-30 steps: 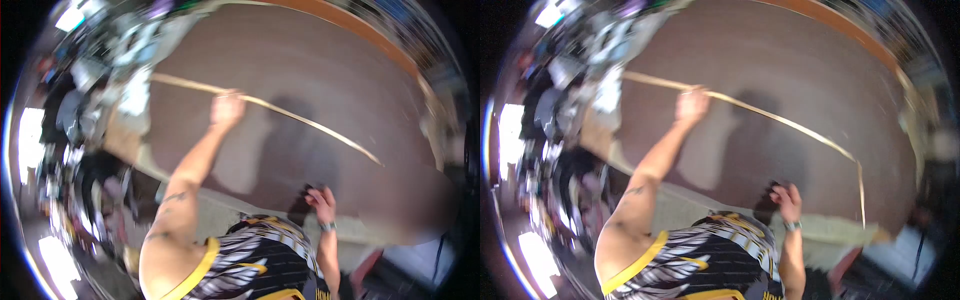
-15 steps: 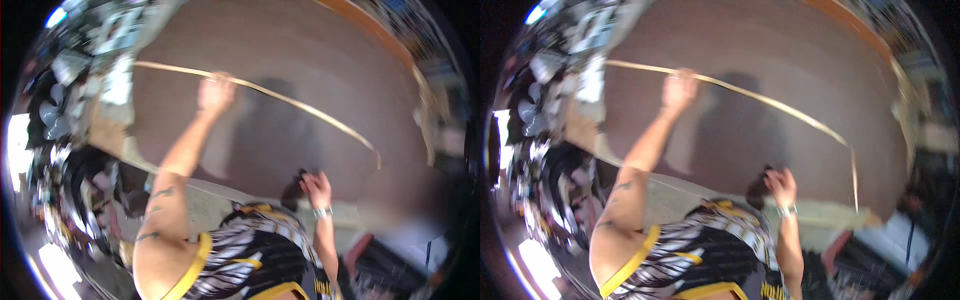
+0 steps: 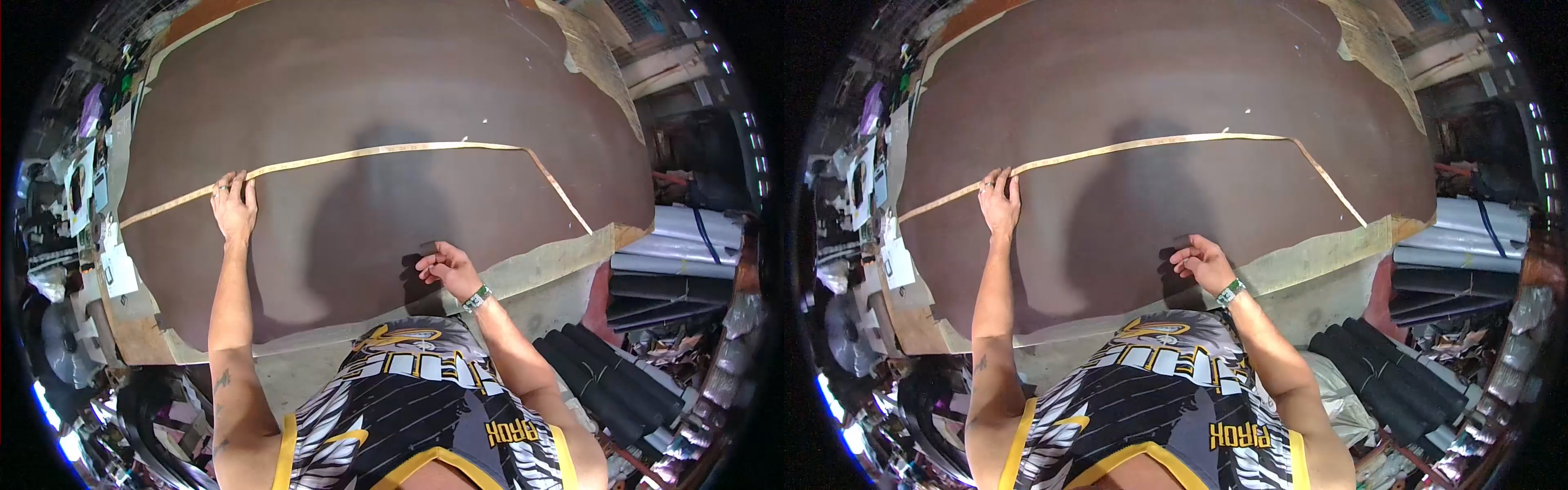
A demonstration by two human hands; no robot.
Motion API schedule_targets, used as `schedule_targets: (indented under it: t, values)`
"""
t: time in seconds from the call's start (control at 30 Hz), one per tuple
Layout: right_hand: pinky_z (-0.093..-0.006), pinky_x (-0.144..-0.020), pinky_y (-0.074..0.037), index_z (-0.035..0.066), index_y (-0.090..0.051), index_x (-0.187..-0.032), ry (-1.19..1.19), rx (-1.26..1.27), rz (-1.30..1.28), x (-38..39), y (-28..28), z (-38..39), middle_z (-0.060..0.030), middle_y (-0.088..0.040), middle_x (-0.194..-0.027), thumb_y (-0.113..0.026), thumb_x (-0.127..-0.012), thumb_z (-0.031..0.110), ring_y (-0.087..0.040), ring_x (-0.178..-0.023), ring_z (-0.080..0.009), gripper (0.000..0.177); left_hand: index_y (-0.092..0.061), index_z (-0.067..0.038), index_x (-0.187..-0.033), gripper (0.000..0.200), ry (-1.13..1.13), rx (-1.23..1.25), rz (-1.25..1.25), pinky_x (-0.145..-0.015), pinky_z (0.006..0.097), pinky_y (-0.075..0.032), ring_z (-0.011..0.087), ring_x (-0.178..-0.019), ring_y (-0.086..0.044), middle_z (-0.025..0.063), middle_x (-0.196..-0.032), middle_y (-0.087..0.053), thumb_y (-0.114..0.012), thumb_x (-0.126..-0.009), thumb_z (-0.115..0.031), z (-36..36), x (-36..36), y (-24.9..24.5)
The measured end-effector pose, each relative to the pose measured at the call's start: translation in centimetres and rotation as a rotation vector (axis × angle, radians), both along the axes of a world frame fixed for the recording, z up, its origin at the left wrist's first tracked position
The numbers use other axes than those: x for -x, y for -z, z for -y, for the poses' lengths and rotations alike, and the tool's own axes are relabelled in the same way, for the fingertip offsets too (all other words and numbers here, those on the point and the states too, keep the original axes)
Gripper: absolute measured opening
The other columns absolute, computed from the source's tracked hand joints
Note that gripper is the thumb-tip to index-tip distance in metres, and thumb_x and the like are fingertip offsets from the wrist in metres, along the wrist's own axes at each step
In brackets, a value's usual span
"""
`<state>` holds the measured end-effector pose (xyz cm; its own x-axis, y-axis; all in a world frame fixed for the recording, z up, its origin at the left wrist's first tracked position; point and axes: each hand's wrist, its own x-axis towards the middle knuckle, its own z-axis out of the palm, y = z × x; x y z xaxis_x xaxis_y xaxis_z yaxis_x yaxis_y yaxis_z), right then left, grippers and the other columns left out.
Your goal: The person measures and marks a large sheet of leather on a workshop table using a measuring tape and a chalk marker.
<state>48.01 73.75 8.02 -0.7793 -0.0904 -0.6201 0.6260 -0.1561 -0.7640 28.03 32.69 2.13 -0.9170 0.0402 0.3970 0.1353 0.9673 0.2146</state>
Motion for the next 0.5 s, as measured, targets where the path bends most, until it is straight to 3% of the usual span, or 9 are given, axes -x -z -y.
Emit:
schedule_targets:
  t: [0.07, 0.17, 0.27, 0.4, 0.5]
  values:
    - [-0.0284, -0.070, -0.054, -0.003, -0.046, -0.124, 0.016, 0.059, 0.023, -0.3, 0.2, -0.7, -0.0116, -0.068, -0.095, -0.046, -0.094, 0.000, -0.064, -0.080, -0.0150, 0.031, -0.066, -0.010, -0.107, 0.023, 0.061, -0.032, 0.004, -0.100, 0.0437, -0.041, 0.0289, -0.116, -0.052, 0.0083, -0.118, -0.059, -0.065, -0.089, -0.025, -0.2, -0.4, -0.2]
    - [-0.0256, -0.066, -0.051, 0.006, -0.051, -0.104, 0.053, 0.131, 0.047, -0.3, -1.7, -0.5, -0.0082, -0.067, -0.092, -0.048, -0.095, 0.004, -0.063, -0.077, -0.0130, 0.009, -0.064, -0.008, -0.098, 0.019, 0.147, -0.103, 0.030, -0.098, 0.0445, -0.041, 0.0316, -0.112, -0.052, 0.0102, -0.116, -0.060, -0.069, -0.086, -0.021, -1.7, -1.9, -0.5]
    - [-0.0239, -0.061, -0.047, 0.008, -0.052, -0.101, 0.038, 0.115, 0.038, -0.5, -2.4, -1.1, -0.0051, -0.065, -0.089, -0.047, -0.097, 0.007, -0.059, -0.072, -0.0101, 0.006, -0.061, -0.007, -0.095, 0.017, 0.253, -0.164, 0.020, -0.094, 0.0447, -0.041, 0.0337, -0.109, -0.053, 0.0123, -0.111, -0.060, -0.069, -0.085, -0.017, -4.4, -5.0, -1.2]
    - [-0.0230, -0.058, -0.043, 0.008, -0.054, -0.098, -0.010, 0.090, -0.073, -1.2, -1.6, -2.0, -0.0030, -0.064, -0.087, -0.047, -0.097, 0.007, -0.055, -0.067, -0.0079, 0.008, -0.063, -0.008, -0.102, 0.015, 0.198, -0.186, 0.170, -0.087, 0.0445, -0.041, 0.0309, -0.095, -0.053, 0.0104, -0.095, -0.059, -0.064, -0.088, -0.013, -8.4, -9.4, -2.3]
    - [-0.0221, -0.057, -0.042, 0.007, -0.056, -0.103, -0.031, 0.154, -0.059, -1.0, -1.1, -2.1, -0.0024, -0.064, -0.088, -0.049, -0.096, 0.008, -0.054, -0.066, -0.0070, 0.010, -0.065, -0.008, -0.094, 0.008, 0.223, -0.137, 0.245, -0.082, 0.0427, -0.040, 0.0291, -0.090, -0.054, 0.0082, -0.087, -0.059, -0.062, -0.088, -0.013, -9.1, -11.9, -1.6]
